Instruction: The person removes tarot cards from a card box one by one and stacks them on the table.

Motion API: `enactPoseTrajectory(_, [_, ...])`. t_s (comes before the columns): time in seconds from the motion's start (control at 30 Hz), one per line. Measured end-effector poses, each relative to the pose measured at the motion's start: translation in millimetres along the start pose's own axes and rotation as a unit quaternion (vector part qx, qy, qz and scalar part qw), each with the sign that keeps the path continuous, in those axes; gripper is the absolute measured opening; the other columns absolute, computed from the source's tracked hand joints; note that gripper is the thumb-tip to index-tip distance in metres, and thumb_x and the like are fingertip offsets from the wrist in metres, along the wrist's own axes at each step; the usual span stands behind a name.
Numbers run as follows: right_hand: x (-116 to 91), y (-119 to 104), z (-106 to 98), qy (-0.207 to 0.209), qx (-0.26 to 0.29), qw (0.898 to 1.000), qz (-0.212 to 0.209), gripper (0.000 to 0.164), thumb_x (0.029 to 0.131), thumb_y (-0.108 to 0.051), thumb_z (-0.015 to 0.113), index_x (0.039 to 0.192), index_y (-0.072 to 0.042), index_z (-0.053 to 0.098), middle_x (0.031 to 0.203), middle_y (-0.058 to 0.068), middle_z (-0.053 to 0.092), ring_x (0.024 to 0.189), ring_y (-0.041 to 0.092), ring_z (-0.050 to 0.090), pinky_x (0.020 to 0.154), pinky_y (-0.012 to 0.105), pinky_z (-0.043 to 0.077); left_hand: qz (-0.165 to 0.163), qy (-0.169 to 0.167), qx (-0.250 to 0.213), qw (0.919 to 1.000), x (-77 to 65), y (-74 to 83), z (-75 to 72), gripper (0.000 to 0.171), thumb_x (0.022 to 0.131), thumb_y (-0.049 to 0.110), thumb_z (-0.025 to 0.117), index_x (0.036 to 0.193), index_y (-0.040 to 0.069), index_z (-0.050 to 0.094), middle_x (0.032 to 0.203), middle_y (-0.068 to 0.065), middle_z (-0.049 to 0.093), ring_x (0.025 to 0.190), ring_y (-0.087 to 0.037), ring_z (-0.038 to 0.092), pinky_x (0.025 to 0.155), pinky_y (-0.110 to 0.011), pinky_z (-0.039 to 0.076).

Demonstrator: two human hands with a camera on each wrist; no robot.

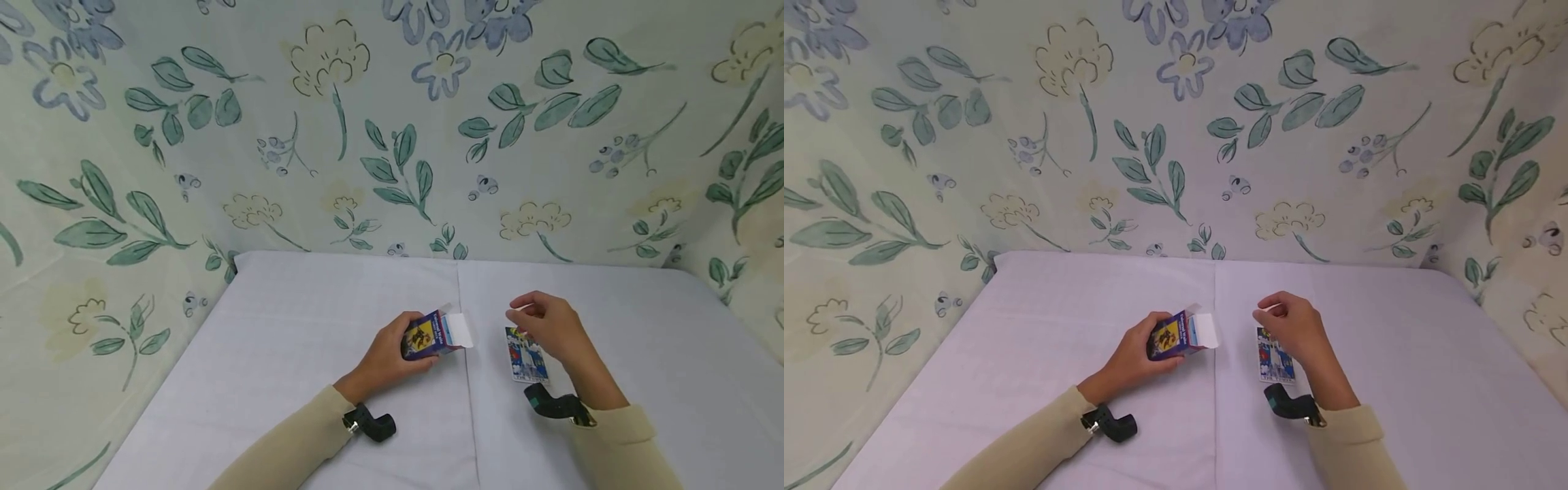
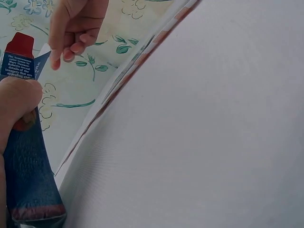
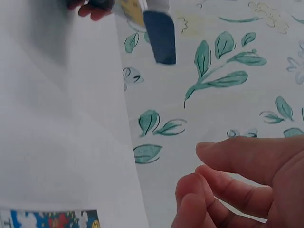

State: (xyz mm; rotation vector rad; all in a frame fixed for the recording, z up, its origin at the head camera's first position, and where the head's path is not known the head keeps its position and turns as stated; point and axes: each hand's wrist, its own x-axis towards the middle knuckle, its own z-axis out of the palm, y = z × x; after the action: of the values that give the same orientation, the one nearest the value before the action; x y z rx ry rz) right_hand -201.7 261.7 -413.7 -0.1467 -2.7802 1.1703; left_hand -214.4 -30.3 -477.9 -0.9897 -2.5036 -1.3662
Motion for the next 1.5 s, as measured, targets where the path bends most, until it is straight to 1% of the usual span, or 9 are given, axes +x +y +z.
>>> enactPoseTrajectory(0.13, [12.8,21.3,25.1,0.010,0.013,0.999,-0.045,0.046,0.086,-0.056,0.064,0.109,-0.017,0.061,0.085,0.004,0.065,0.069,0.019,0.062,0.053,0.027,0.050,-0.007,-0.004,-0.003,1.0000,-1.3,0.9,0.9,0.069,0.080,0.041,0.076,0.135,0.015,0.043,0.120,0.001,0.056,0.099,-0.009,0.053,0.084,-0.026,0.048])
enactPoseTrajectory(0.2, [10.9,13.2,29.7,0.010,0.016,0.998,-0.056,0.045,0.086,-0.057,0.063,0.109,-0.018,0.061,0.083,0.002,0.064,0.069,0.019,0.063,0.051,0.029,0.051,-0.009,-0.004,-0.003,0.9999,-1.3,1.1,1.2,0.069,0.080,0.041,0.077,0.135,0.015,0.043,0.120,0.001,0.056,0.099,-0.009,0.053,0.083,-0.026,0.048])
enactPoseTrajectory(0.3, [-3.0,-21.1,23.0,-0.009,0.038,0.997,-0.066,0.037,0.090,-0.043,0.066,0.108,-0.011,0.062,0.083,0.004,0.064,0.070,0.021,0.063,0.057,0.031,0.053,-0.008,-0.004,0.000,1.0000,-0.7,0.6,1.6,0.069,0.080,0.042,0.076,0.134,0.015,0.043,0.120,0.002,0.056,0.099,-0.009,0.053,0.083,-0.025,0.048])
enactPoseTrajectory(0.37, [-19.6,-57.4,12.3,-0.029,0.055,0.996,-0.056,0.030,0.091,-0.028,0.067,0.107,-0.003,0.062,0.085,0.010,0.064,0.072,0.025,0.062,0.060,0.035,0.054,-0.008,-0.005,-0.001,1.0000,-0.4,0.3,1.4,0.069,0.080,0.043,0.076,0.134,0.016,0.042,0.120,0.002,0.056,0.099,-0.009,0.053,0.084,-0.025,0.048])
enactPoseTrajectory(0.53, [-26.6,-75.4,18.6,-0.046,0.076,0.995,-0.053,0.020,0.090,-0.021,0.068,0.101,-0.005,0.063,0.082,0.008,0.065,0.070,0.024,0.060,0.061,0.030,0.053,-0.016,-0.003,-0.003,0.9999,-0.4,1.1,0.1,0.069,0.080,0.044,0.076,0.134,0.016,0.042,0.120,0.002,0.056,0.099,-0.009,0.053,0.085,-0.026,0.048])
enactPoseTrajectory(0.87, [-30.2,-79.3,32.2,-0.068,0.061,0.994,-0.055,0.017,0.087,-0.018,0.071,0.097,-0.007,0.063,0.079,0.005,0.062,0.068,0.021,0.055,0.057,0.030,0.051,-0.010,-0.001,0.000,0.9999,-1.4,-0.1,1.0,0.070,0.081,0.045,0.075,0.135,0.015,0.042,0.119,0.001,0.056,0.100,-0.009,0.053,0.085,-0.026,0.048])
enactPoseTrajectory(1.1, [-30.0,-75.4,36.0,-0.073,0.038,0.995,-0.050,0.018,0.086,-0.021,0.072,0.093,-0.007,0.064,0.078,0.004,0.060,0.069,0.021,0.053,0.058,0.030,0.049,0.000,0.005,-0.001,1.0000,-0.5,-1.9,2.5,0.070,0.080,0.043,0.075,0.134,0.014,0.042,0.118,0.000,0.057,0.098,-0.009,0.053,0.083,-0.025,0.048])
enactPoseTrajectory(1.3, [-30.4,-70.3,42.7,-0.086,0.042,0.995,-0.038,0.018,0.086,-0.023,0.072,0.090,-0.008,0.064,0.076,0.004,0.060,0.070,0.020,0.053,0.058,0.029,0.048,-0.001,0.003,-0.006,1.0000,-3.5,-3.6,4.6,0.070,0.080,0.045,0.076,0.134,0.016,0.042,0.116,0.002,0.056,0.098,-0.009,0.053,0.082,-0.025,0.049])
enactPoseTrajectory(1.5, [-27.8,-69.7,47.8,-0.088,0.037,0.994,-0.056,0.020,0.087,-0.025,0.072,0.090,-0.007,0.063,0.075,0.002,0.061,0.069,0.017,0.055,0.061,0.029,0.047,0.003,0.003,-0.012,0.9999,-1.6,-3.7,1.6,0.069,0.081,0.045,0.075,0.134,0.017,0.042,0.117,0.002,0.056,0.098,-0.009,0.053,0.083,-0.025,0.049])
